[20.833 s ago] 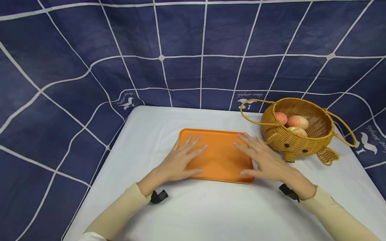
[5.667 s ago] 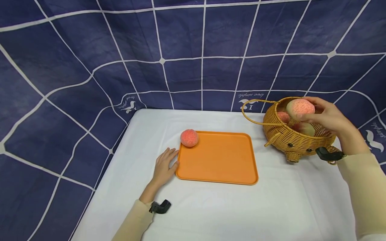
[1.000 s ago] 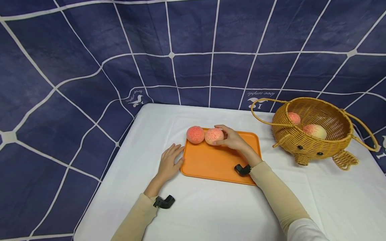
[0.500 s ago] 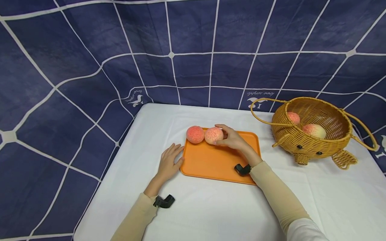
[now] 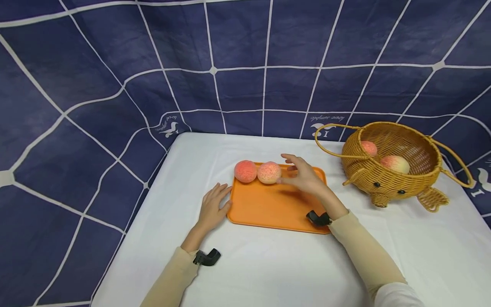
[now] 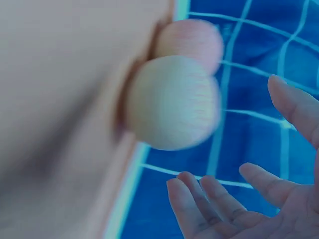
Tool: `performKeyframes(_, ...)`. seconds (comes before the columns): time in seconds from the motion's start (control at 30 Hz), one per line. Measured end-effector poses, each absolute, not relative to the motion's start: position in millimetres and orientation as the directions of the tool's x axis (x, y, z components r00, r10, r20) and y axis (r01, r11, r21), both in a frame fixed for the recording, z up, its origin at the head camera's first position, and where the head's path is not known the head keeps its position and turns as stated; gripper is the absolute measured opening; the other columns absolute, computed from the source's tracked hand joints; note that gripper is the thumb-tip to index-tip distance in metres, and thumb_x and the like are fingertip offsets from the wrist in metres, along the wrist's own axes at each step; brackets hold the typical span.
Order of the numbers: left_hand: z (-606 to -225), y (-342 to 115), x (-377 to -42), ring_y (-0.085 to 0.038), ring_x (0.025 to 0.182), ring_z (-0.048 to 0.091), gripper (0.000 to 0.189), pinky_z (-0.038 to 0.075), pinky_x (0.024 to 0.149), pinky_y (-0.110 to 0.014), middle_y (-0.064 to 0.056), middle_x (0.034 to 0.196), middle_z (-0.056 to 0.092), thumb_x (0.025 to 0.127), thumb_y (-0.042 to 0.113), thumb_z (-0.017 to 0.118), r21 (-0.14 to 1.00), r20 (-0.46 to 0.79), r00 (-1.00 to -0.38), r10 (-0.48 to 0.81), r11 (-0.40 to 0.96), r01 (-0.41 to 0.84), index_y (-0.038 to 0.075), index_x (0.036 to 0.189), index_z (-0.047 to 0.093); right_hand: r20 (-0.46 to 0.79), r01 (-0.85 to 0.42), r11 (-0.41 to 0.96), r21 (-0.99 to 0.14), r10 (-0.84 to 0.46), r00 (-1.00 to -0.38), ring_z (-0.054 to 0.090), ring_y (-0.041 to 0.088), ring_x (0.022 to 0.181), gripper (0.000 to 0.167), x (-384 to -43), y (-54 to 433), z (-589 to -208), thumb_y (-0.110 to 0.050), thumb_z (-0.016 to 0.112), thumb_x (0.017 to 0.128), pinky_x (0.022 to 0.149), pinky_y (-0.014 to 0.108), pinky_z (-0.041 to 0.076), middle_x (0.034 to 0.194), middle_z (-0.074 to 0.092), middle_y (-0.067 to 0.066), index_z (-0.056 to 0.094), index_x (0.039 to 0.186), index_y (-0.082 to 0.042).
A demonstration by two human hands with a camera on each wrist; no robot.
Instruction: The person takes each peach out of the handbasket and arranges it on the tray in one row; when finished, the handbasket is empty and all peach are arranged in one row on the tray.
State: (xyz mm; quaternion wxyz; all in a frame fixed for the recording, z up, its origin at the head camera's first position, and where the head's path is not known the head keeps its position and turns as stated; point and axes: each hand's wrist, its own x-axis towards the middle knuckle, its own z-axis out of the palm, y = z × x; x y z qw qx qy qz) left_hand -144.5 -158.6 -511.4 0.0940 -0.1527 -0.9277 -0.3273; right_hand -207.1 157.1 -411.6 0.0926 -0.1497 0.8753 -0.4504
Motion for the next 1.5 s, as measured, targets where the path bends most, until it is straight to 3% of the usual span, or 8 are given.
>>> performKeyframes(0.2, -511, -164, -142, -0.038, 0.143, 0.035, 0.046, 0.023, 0.116, -0.056, -0.016, 0.144, 0.051, 0.092, 0.020, 0.061, 0.589, 0.268, -0.940, 0.210, 0.737, 0.332, 0.008, 0.137, 0.057, 0.091, -0.292, 0.472, -0.832, -0.403, -0.911, 0.057, 0.035, 0.121, 0.077, -179, 176, -368, -0.017, 0.081, 0.080, 0.098, 0.051, 0.051, 0.142, 0.049, 0.015, 0.043, 0.147, -0.014)
performKeyframes(0.33, -512, -166, -141, -0.037, 0.143, 0.034, 0.046, 0.022, 0.117, -0.056, -0.015, 0.145, 0.051, 0.093, 0.019, 0.060, 0.597, 0.263, -0.943, 0.204, 0.733, 0.325, 0.008, 0.138, 0.056, 0.184, -0.365, 0.474, -0.801, -0.385, -0.904, 0.062, 0.023, 0.114, 0.072, -167, 202, -340, -0.011, 0.079, 0.081, 0.091, 0.028, 0.056, 0.138, 0.054, 0.015, 0.046, 0.145, -0.012)
performKeyframes(0.53, -514, -167, -139, -0.039, 0.141, 0.036, 0.046, 0.024, 0.115, -0.057, -0.016, 0.144, 0.052, 0.092, 0.018, 0.061, 0.594, 0.283, -0.938, 0.201, 0.731, 0.336, 0.006, 0.136, 0.057, 0.213, -0.301, 0.580, -0.757, -0.217, -0.953, 0.057, -0.006, 0.103, 0.068, -167, 252, -307, -0.011, 0.077, 0.083, 0.081, 0.004, 0.048, 0.133, 0.055, 0.009, 0.048, 0.144, -0.013)
performKeyframes(0.63, -514, -167, -138, -0.038, 0.142, 0.035, 0.046, 0.023, 0.115, -0.057, -0.016, 0.144, 0.051, 0.092, 0.018, 0.062, 0.599, 0.278, -0.940, 0.197, 0.729, 0.330, 0.006, 0.136, 0.057, 0.185, -0.221, 0.664, -0.714, -0.124, -0.975, 0.052, -0.008, 0.102, 0.069, -175, 281, -302, -0.022, 0.076, 0.085, 0.078, 0.001, 0.042, 0.134, 0.053, 0.013, 0.045, 0.147, -0.016)
performKeyframes(0.7, -514, -168, -138, -0.038, 0.143, 0.035, 0.047, 0.023, 0.116, -0.056, -0.016, 0.145, 0.051, 0.091, 0.017, 0.062, 0.601, 0.270, -0.943, 0.195, 0.731, 0.323, 0.007, 0.137, 0.057, 0.145, -0.149, 0.712, -0.686, -0.067, -0.987, 0.052, 0.002, 0.108, 0.073, -182, 300, -302, -0.032, 0.074, 0.087, 0.082, 0.007, 0.042, 0.136, 0.051, 0.016, 0.041, 0.149, -0.017)
performKeyframes(0.83, -513, -168, -138, -0.037, 0.143, 0.034, 0.047, 0.022, 0.116, -0.056, -0.015, 0.145, 0.051, 0.091, 0.018, 0.062, 0.601, 0.261, -0.946, 0.194, 0.734, 0.316, 0.007, 0.137, 0.056, 0.048, -0.022, 0.743, -0.668, 0.013, -0.999, 0.045, 0.037, 0.127, 0.081, -194, 335, -308, -0.042, 0.069, 0.089, 0.101, 0.046, 0.043, 0.148, 0.039, 0.025, 0.030, 0.154, -0.015)
performKeyframes(0.93, -513, -167, -138, -0.038, 0.143, 0.034, 0.047, 0.022, 0.116, -0.056, -0.016, 0.145, 0.051, 0.091, 0.017, 0.062, 0.604, 0.259, -0.946, 0.196, 0.731, 0.317, 0.007, 0.137, 0.057, -0.015, 0.050, 0.751, -0.658, 0.053, -0.998, 0.037, 0.049, 0.130, 0.086, -200, 355, -316, -0.047, 0.065, 0.089, 0.100, 0.068, 0.034, 0.150, 0.035, 0.029, 0.023, 0.156, -0.012)
performKeyframes(1.5, -517, -163, -140, -0.039, 0.141, 0.036, 0.046, 0.024, 0.115, -0.058, -0.017, 0.143, 0.052, 0.091, 0.017, 0.062, 0.604, 0.289, -0.937, 0.195, 0.722, 0.337, 0.007, 0.135, 0.058, -0.224, 0.197, 0.765, -0.613, 0.071, -0.972, 0.023, 0.060, 0.133, 0.094, -234, 415, -349, -0.044, 0.066, 0.090, 0.105, 0.071, 0.025, 0.149, 0.020, 0.043, 0.016, 0.153, 0.004)
